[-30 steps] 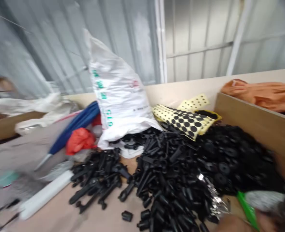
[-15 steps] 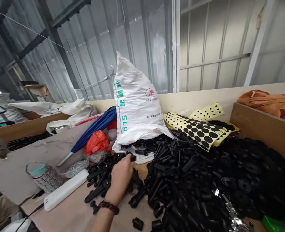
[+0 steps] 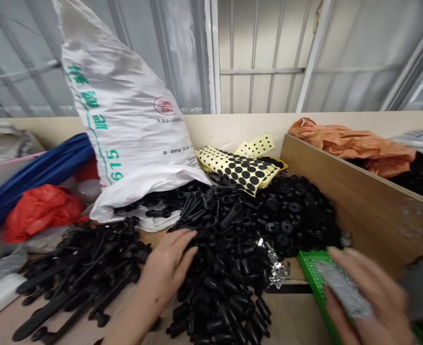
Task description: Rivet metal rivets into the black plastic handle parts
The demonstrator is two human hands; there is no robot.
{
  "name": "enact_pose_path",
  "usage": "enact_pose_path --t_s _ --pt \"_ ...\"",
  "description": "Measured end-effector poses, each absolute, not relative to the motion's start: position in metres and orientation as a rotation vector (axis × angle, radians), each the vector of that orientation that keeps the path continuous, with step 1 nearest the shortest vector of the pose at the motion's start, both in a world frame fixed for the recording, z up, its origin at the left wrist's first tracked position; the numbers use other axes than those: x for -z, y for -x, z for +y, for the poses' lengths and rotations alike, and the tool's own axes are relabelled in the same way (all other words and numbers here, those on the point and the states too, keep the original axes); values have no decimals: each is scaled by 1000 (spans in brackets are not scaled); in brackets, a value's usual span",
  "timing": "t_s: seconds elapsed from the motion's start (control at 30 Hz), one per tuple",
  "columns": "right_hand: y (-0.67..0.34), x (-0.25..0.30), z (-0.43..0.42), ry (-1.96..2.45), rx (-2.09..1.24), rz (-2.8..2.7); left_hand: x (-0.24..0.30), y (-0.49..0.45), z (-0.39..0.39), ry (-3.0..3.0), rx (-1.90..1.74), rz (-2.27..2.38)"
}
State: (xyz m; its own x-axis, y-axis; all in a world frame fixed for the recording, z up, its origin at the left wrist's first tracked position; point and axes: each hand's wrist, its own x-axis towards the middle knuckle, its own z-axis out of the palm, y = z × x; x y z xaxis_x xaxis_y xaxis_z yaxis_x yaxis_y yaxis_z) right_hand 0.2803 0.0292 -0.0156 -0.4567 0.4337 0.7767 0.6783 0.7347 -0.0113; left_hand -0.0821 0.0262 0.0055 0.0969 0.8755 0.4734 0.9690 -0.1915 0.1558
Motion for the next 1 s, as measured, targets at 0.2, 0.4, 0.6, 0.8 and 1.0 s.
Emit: enact_pose_path --t_s 0.2,0.4,0.6,0.8,1.0 --pt "-244 45 42 1196 266 -2604 -1 1 29 2685 825 -1696" --pt "-216 71 49 1537 283 -2611 5 -23 36 2868 793 -1632" --pt "-208 65 58 1617 249 -2652 5 -32 44 2935 745 -1608" --pt "-218 60 63 1610 109 -2565 5 -39 54 2967 638 -1617" --pt "-230 53 76 1578 -153 -2326 6 -49 72 2987 562 -1535"
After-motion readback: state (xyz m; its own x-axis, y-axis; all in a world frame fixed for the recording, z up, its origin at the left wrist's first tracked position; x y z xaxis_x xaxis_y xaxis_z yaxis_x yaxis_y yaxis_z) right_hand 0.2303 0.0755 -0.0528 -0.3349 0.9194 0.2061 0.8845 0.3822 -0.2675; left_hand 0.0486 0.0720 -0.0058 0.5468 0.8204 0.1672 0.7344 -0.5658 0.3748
